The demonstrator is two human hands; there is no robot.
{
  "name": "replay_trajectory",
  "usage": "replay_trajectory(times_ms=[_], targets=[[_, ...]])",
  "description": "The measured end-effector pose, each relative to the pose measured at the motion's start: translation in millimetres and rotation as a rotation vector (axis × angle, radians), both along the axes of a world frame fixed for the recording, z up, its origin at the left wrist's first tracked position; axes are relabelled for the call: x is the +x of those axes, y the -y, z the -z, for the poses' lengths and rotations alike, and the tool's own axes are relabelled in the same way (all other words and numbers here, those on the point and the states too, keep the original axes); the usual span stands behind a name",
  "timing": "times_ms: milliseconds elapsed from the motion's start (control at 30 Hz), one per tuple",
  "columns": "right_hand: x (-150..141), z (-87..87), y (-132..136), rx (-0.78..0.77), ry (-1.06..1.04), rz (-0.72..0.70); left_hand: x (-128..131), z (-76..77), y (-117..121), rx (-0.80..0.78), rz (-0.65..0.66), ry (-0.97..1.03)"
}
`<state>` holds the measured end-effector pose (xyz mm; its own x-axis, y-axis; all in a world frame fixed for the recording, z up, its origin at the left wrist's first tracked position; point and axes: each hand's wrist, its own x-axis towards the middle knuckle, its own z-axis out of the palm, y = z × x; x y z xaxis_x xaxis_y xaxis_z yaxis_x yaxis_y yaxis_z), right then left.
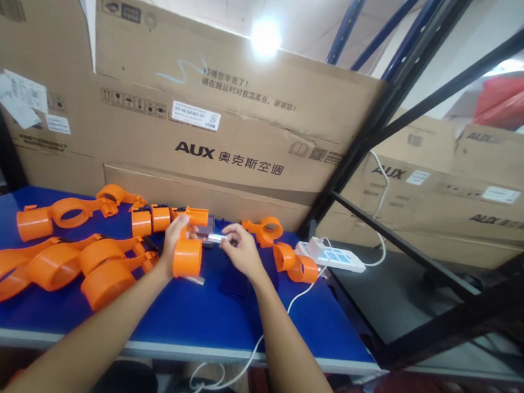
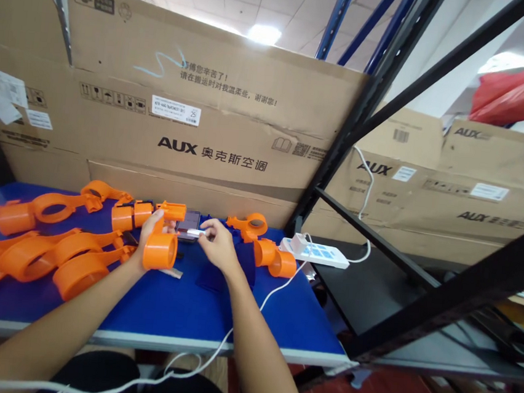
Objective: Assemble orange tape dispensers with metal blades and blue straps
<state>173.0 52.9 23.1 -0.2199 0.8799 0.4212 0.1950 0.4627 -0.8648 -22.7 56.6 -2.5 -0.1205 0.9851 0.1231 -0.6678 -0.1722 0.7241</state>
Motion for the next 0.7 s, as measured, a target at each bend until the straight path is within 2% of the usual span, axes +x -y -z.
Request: replay_trajectory(times_ms=[100, 167, 300, 467, 700], targets=[[1, -2.7, -4, -0.078, -0.297, 0.033, 2, 1.7, 1, -0.002, -0.005, -0.03], [-1, -4.2, -5, -0.098, -0.39, 0.043, 4, 2.6, 2, -0.001, -0.004, -0.05], [-6, -3.8, -4, -0.13, -0.507, -0.004, 7, 4.3, 3, 0.003, 0.01, -0.092], [-11, 3.4, -7, -0.11, -0.561, 0.067, 9, 7.7, 3, 0.006, 0.038, -0.129], [-16, 9.1, -7, -0.125, -0.629, -0.028, 10, 12.8, 0, -0.004, 0.06, -0.118]])
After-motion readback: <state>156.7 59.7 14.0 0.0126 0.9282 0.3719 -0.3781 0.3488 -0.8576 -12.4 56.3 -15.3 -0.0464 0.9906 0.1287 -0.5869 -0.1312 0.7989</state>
